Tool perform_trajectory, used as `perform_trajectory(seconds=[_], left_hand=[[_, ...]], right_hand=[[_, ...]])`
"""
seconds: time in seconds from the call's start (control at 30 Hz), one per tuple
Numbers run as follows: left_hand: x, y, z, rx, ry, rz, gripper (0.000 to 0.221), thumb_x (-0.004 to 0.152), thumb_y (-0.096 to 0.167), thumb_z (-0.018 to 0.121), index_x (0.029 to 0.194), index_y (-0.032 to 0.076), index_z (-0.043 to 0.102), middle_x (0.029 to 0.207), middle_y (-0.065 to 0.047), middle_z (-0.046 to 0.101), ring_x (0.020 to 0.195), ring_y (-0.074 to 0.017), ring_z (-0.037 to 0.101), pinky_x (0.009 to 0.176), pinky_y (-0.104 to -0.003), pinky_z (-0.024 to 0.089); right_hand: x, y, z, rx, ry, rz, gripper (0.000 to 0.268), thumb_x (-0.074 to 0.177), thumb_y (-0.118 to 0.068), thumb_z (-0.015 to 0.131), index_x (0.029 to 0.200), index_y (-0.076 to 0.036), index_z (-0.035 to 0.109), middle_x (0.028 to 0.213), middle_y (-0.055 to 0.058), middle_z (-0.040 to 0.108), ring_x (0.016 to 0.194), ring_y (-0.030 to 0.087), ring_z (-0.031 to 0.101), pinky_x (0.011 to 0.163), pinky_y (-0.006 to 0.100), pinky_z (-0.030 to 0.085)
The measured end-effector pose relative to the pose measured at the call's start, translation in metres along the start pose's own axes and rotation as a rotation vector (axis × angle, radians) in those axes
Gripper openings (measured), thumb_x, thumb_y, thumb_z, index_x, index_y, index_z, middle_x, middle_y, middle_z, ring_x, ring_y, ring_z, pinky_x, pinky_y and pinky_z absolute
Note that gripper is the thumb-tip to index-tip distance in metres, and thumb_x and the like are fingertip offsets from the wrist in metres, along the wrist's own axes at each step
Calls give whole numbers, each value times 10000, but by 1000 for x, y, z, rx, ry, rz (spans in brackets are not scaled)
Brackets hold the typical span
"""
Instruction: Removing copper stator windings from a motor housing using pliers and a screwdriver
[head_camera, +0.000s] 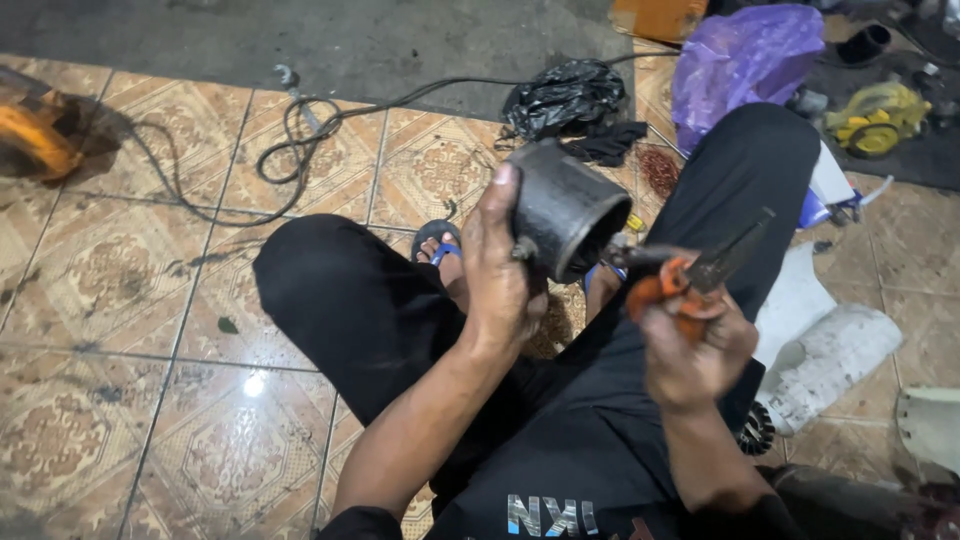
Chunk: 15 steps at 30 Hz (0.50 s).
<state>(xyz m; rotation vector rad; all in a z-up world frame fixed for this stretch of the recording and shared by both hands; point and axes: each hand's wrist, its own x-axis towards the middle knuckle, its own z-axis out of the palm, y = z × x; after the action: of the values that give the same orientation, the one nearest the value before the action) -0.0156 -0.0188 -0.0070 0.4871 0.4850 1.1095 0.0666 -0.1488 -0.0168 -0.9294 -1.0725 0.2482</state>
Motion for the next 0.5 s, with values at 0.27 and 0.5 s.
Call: perform_trajectory(seconds=[0.27,0.5], left_hand=[[2,19,-7,-76,-226,5,599,900,456,713,1261,-21,684,1076,-155,704,977,-260,683,845,-388,571],[-6,18,0,-421,-219,-358,644,848,408,763,1266,-52,594,1072,-236,701,937,-323,713,827,-466,610]], right_hand=[[-41,-22,-55,701,-208,686,265,1029,-186,562,959,-17,754,1096,228,631,1201,576,460,1007,745,295],[-71,-14,-55,896,-41,1016,394,1045,-257,463,1040,27,736,1039,271,608,1060,443,538,687,568,481]])
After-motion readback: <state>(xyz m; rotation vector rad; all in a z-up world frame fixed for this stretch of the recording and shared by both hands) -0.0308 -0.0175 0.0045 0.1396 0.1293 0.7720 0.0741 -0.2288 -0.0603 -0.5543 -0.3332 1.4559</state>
